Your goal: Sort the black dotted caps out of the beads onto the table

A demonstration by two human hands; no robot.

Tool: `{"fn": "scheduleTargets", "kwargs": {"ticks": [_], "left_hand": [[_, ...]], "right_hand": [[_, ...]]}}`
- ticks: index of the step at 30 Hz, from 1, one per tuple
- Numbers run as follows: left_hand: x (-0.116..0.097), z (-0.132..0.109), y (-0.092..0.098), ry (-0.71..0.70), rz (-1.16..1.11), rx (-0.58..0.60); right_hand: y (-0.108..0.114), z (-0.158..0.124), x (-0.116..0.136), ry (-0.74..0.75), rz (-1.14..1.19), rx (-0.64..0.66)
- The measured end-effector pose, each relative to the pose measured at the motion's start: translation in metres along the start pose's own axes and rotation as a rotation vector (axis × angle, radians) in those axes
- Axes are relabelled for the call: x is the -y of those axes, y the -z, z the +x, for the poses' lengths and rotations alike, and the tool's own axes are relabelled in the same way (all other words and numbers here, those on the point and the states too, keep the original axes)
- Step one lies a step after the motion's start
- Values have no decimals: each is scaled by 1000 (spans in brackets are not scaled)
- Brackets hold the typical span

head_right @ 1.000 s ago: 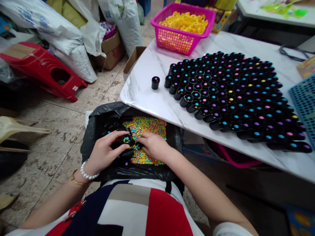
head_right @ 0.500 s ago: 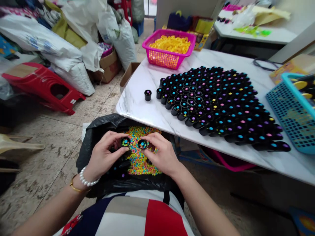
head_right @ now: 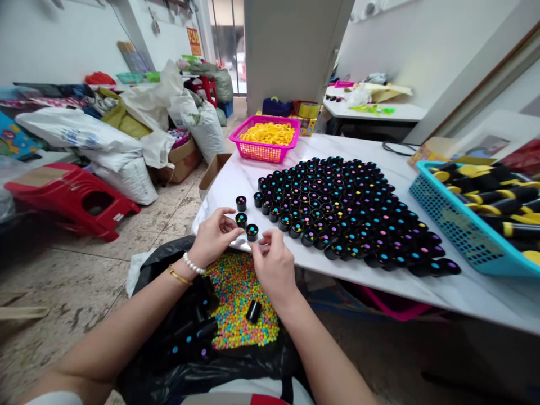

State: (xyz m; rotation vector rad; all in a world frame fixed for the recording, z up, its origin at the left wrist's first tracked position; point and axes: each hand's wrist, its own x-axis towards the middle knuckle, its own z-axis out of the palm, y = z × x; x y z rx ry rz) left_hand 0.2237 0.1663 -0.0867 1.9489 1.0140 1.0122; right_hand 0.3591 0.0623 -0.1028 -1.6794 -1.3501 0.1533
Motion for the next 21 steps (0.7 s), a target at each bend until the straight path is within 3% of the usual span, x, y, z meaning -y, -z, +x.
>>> {"fn": "scheduleTargets", "kwargs": {"ticks": [5, 12, 14, 17, 19, 21], "left_hand": [[-3, 8, -3, -10, 53, 72], [-2, 30, -11, 10, 41, 100], [-2, 17, -6, 13, 14, 121], [-4, -25, 7, -25, 7, 183], [-3, -59, 18, -46, 74, 276], [1, -91, 26, -66, 211, 404]], "right_hand": [[7, 0, 4, 178, -110, 185], [8, 29, 0, 191, -136, 243], [16, 22, 2, 224, -93, 265], [32, -3, 4, 296, -28, 328], [39, -26, 3, 249, -92, 410], [38, -49, -1, 116, -309, 548]]}}
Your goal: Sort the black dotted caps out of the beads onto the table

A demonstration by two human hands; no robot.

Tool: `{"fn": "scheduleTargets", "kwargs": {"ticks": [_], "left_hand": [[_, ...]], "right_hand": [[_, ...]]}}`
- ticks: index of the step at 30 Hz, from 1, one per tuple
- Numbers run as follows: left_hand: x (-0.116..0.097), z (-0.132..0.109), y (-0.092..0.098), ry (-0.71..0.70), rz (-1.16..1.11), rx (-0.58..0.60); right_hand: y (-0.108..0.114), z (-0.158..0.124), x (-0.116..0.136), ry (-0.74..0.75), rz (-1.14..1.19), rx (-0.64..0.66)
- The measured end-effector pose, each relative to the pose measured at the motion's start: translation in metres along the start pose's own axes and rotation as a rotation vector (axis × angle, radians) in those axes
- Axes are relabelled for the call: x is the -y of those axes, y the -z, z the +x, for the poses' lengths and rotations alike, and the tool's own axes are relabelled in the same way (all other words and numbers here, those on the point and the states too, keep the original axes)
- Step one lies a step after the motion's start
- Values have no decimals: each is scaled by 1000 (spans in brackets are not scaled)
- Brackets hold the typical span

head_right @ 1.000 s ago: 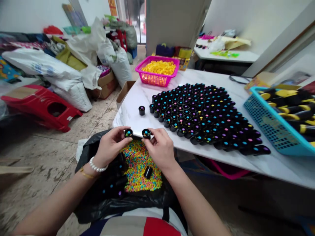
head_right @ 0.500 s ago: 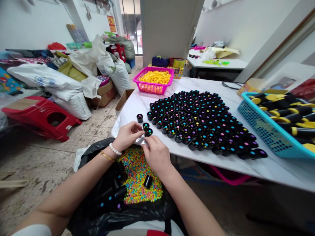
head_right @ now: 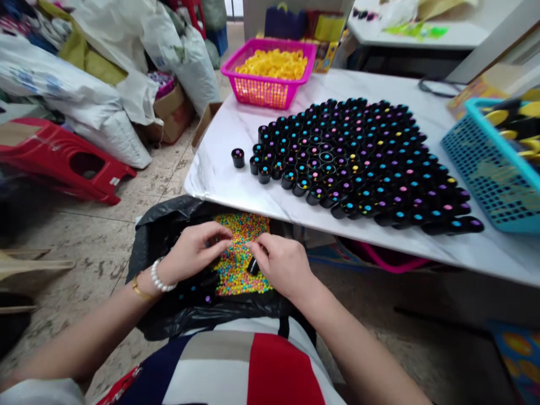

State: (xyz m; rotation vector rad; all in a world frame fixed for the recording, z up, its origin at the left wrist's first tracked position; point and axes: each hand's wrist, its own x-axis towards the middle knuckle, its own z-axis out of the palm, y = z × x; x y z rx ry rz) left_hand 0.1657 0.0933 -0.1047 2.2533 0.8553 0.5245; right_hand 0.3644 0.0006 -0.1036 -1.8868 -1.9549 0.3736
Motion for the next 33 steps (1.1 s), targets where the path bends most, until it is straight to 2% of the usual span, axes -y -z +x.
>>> {"fn": "scheduleTargets", "kwargs": {"ticks": [3, 5, 7, 9, 12, 15, 18, 21, 24, 26, 30, 33], "left_hand": [[6, -35, -9, -28, 266, 168], [8, -46, -12, -42, 360, 259], [7, -52, -11, -51, 349, 318], [5, -56, -6, -50, 293, 304], [4, -65, 2, -22, 239, 182], [7, -77, 2, -3, 244, 140], [10, -86, -2, -15, 230, 183], [10, -85, -5, -10, 226, 202], [7, -76, -9, 11, 243, 201], [3, -68, -14, 18, 274, 221], [-1, -55, -24, 48, 406, 257], [-2, -52, -26, 75, 481, 270]], "right_hand": [[-25, -17, 6, -174, -281, 274], [-37, -18, 11, -149, -335, 361], [-41, -14, 15, -67, -301, 384], [-40, -7, 15, -8, -238, 349], [-36, 0, 9, -33, -169, 262], [-35, 0, 1, -51, -203, 327], [-31, -5, -8, 58, -246, 384], [-24, -5, -17, 304, -306, 343], [-23, 0, -23, 511, -334, 405], [-26, 3, -21, 538, -357, 457], [-37, 1, -8, 552, -423, 474], [-42, -3, -1, 598, -366, 492]]}}
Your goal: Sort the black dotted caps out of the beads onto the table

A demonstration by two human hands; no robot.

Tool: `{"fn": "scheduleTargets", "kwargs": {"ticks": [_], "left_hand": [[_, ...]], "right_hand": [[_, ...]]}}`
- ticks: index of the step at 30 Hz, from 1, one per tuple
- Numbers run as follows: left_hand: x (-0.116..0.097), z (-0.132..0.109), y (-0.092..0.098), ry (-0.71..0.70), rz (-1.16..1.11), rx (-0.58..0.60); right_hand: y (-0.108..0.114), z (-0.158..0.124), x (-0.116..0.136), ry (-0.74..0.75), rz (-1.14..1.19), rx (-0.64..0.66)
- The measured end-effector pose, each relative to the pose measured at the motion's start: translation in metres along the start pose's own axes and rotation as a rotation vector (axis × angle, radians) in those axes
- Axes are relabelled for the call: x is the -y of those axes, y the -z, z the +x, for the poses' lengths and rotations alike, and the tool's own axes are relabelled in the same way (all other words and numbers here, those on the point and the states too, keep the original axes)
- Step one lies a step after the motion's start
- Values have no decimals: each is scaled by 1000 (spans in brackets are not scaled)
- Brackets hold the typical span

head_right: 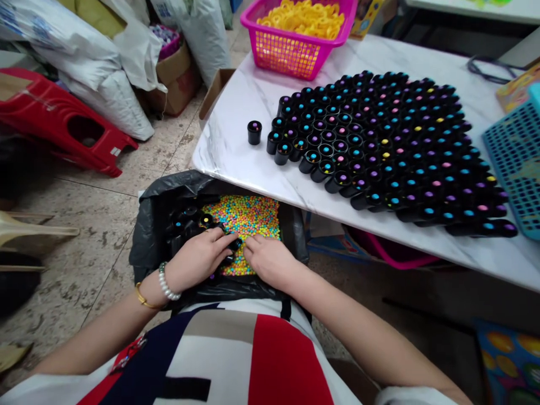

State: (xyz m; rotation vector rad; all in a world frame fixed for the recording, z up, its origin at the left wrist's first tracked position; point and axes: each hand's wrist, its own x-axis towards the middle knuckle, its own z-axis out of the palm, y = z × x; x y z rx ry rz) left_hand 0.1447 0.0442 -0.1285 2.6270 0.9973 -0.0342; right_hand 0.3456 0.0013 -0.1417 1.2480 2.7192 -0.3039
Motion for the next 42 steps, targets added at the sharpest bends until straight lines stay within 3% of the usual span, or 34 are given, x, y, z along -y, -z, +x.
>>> {"fn": "scheduleTargets", "kwargs": {"ticks": [4, 8, 11, 16, 19, 23, 26, 30, 36, 39, 42], "left_hand": [[2, 0, 2, -19, 25, 9], [6, 5, 0, -149, 8, 42], [7, 14, -3, -133, -43, 104], [-1, 24, -3, -32, -95, 111], [-6, 26, -5, 18, -95, 89], [-8, 28, -8, 87, -76, 79], [-7, 28, -9, 103, -87, 76], [-3, 19, -4, 116, -193, -28], [5, -4, 13, 103, -439, -318], [3, -9, 17, 108, -550, -316], [-3, -9, 15, 80, -631, -296]], "right_hand": [[-1, -9, -5, -95, 232, -73], [4, -30, -17, -241, 748, -200], [10, -37, -19, -265, 972, -262], [15, -28, -18, -206, 822, -350], [8, -22, -22, -184, 619, -377], [-4, -15, -21, -198, 178, -253], [-10, -10, -13, -144, 49, -134], [-10, -14, -8, -108, 163, -137], [4, -40, -19, -296, 811, -428], [11, -45, -17, -371, 1004, -480], [20, -43, -15, -407, 1037, -598]]}}
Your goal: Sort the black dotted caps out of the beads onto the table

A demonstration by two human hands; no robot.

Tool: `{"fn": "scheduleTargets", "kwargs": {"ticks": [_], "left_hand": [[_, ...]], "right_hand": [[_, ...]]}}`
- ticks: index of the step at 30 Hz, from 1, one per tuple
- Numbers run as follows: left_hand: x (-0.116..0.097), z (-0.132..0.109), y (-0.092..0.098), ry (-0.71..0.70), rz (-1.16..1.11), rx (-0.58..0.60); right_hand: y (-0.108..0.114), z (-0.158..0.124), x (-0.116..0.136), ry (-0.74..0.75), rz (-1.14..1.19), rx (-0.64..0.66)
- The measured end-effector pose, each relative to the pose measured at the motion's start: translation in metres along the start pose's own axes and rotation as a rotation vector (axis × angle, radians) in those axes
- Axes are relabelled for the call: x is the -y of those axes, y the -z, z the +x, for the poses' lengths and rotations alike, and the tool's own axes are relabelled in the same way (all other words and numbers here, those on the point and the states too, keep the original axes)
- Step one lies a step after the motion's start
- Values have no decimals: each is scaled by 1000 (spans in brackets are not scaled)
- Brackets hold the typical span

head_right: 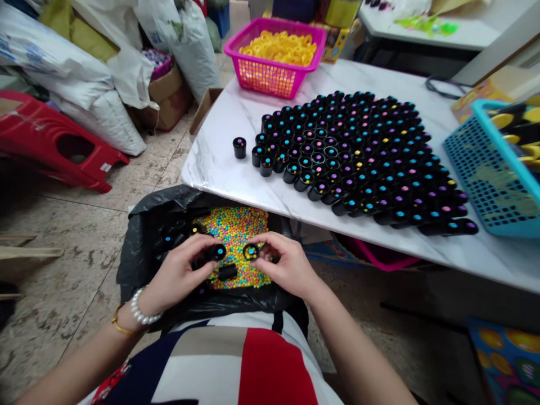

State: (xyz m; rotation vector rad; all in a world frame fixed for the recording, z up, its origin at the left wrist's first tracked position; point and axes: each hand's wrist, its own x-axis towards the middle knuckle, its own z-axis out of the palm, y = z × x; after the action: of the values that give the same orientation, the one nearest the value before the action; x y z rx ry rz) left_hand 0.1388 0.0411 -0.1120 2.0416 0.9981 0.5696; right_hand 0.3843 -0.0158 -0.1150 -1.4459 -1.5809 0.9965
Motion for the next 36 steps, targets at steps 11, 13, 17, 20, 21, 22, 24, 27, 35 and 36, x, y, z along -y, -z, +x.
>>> {"fn": "scheduleTargets", "kwargs": {"ticks": [11, 13, 17, 20, 21, 22, 24, 27, 35, 36], "left_hand": [[-6, 10, -11, -16, -45, -32], [-4, 7, -12, -8, -60, -26], [3, 2, -17, 107, -163, -86], [5, 0, -23, 190, -286, -163], [4, 0, -25, 188, -297, -172], [3, 0, -26, 171, -287, -169], [-1, 0, -28, 107, -219, -133], [-2, -2, -28, -24, -37, -50], [4, -10, -32, -75, 416, 342], [4, -9, -32, -79, 442, 332]], "right_hand": [[4, 66, 6, -29, -529, -784], [4, 69, 5, -31, -589, -766], [-3, 50, 14, 98, -536, -642], [-23, 25, 21, 82, -269, -385], [-31, 18, 22, 64, -179, -267], [-38, 11, 21, 46, -111, -160], [-46, 3, 17, 24, -53, -21], [-40, -1, 5, 28, -160, -44], [-21, 14, -20, 258, -1043, 335], [-25, 15, -19, 304, -1086, 394]]}}
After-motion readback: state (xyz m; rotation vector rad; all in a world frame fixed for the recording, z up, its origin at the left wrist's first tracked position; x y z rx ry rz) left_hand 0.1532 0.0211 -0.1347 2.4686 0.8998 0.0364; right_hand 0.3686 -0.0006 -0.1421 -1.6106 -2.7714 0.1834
